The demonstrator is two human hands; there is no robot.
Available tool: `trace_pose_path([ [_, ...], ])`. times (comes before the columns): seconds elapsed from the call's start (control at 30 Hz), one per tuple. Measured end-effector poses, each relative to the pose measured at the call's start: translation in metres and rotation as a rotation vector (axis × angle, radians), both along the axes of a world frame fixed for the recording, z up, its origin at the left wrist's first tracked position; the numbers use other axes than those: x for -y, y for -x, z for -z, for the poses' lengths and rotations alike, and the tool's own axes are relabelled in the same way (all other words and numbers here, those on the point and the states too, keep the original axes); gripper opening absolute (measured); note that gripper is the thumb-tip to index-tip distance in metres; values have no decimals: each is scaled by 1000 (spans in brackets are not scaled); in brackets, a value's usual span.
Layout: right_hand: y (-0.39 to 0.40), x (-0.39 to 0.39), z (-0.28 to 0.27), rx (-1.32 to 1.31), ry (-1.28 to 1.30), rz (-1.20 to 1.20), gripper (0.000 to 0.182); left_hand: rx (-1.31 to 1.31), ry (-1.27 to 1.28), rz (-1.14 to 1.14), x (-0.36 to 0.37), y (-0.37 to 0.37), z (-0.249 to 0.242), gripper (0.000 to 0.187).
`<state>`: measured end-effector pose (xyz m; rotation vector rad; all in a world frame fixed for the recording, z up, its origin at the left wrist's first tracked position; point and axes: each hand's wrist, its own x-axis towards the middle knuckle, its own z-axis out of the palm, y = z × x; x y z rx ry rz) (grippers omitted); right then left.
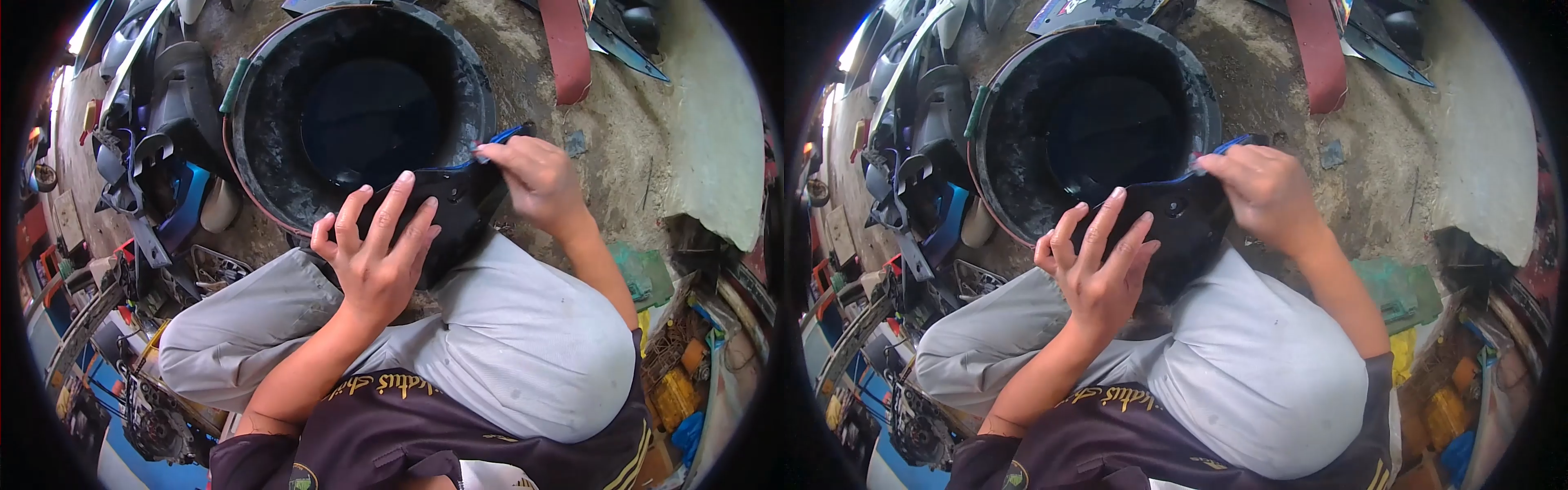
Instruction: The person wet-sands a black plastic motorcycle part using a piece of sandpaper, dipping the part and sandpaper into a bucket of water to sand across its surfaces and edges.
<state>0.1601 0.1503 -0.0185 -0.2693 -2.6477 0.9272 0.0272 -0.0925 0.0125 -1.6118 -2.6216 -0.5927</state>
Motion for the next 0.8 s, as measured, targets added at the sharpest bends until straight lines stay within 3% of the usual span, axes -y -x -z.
trace_pose_path([
  [0.2,-1,0,-18,137,-42,-13,31,24,-6,3,-1,1,1,30],
  [0.37,22,24,-26,90,-14,-84,28,34,-21,1,-2,-2,2,30],
  [0.5,-5,-4,-15,139,-67,0,30,24,-43,4,-1,0,4,30],
  [0.6,17,29,-25,84,-30,-57,25,21,-37,7,-2,-1,3,31],
  [0.8,-6,1,-19,121,-115,6,28,24,-36,3,-1,0,3,31],
])
